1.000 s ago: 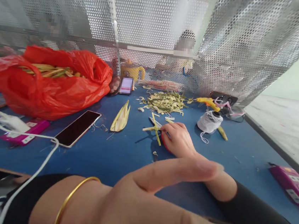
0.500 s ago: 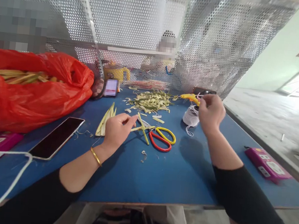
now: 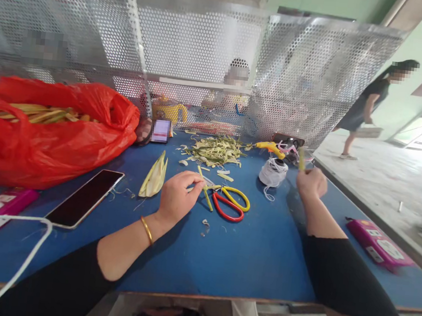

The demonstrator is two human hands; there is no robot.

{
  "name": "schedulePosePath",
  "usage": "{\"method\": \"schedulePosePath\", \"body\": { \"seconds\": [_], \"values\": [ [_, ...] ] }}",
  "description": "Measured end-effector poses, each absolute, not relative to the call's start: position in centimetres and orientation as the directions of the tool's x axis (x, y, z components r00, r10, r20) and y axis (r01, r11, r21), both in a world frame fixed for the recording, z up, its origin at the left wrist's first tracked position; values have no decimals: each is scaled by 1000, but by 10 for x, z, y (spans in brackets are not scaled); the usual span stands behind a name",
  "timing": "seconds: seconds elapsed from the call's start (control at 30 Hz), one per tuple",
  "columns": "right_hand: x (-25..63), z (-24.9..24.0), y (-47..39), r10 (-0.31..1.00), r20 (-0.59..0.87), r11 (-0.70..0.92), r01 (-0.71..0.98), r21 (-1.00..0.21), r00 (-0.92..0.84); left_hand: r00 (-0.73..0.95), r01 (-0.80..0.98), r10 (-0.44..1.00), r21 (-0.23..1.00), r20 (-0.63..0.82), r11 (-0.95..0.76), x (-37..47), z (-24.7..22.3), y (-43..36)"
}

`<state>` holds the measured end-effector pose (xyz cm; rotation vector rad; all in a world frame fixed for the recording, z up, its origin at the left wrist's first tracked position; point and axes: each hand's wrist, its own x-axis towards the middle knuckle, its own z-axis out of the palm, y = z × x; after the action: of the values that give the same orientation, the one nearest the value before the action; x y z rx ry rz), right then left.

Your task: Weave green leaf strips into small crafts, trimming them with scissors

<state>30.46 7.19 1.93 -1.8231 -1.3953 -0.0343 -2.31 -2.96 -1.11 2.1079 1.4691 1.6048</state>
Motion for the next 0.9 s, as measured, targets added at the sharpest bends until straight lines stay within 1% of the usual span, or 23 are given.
{"method": "schedulePosePath", "body": {
  "seconds": [0.07, 0.1, 0.17, 0.2, 0.23, 0.27, 0.3, 0.33, 0.4, 0.47, 0.53, 0.6, 0.73, 0.9],
  "values": [
    [295, 33, 69, 661, 534, -45, 738, -673, 527, -49, 546, 765, 659, 642, -518, -21, -10, -31],
    [286, 39, 67, 623, 549, -7, 706, -708, 557, -63, 503, 785, 699, 616, -508, -20, -9, -32],
    [257, 47, 58, 641, 567, 122, 660, -741, 518, -96, 404, 833, 786, 546, -469, -17, -6, -34],
    [239, 48, 51, 696, 567, 218, 622, -752, 441, -115, 345, 860, 831, 498, -436, -16, -4, -35],
    [221, 46, 42, 777, 547, 361, 493, -792, 311, -131, 277, 888, 876, 441, -394, -15, -2, -37],
    [203, 44, 31, 848, 507, 428, 364, -828, 155, -139, 198, 917, 918, 374, -345, -14, 0, -38],
    [186, 39, 20, 891, 454, 429, 287, -856, 22, -138, 111, 943, 950, 304, -291, -13, 2, -39],
    [172, 34, 10, 908, 411, 416, 251, -874, -75, -124, 24, 964, 972, 236, -235, -12, 4, -40],
    [152, 23, -8, 926, 337, 371, 237, -898, -172, -77, -111, 989, 984, 128, -136, -10, 6, -41],
    [142, 13, -17, 939, 268, 317, 238, -918, -216, -46, -182, 997, 981, 64, -71, -10, 7, -41],
    [139, 6, -20, 943, 223, 282, 240, -929, -246, -48, -214, 999, 976, 24, -33, -10, 6, -41],
    [139, 2, -21, 942, 210, 276, 246, -929, -262, -51, -230, 999, 973, -10, -2, -10, 5, -41],
    [139, 3, -21, 938, 190, 260, 229, -938, -288, -55, -226, 998, 974, -22, 9, -10, 5, -41],
    [141, 12, -19, 923, 26, 83, 133, -988, -384, -46, -256, 998, 967, -31, 18, -13, 3, -37]
  ]
}}
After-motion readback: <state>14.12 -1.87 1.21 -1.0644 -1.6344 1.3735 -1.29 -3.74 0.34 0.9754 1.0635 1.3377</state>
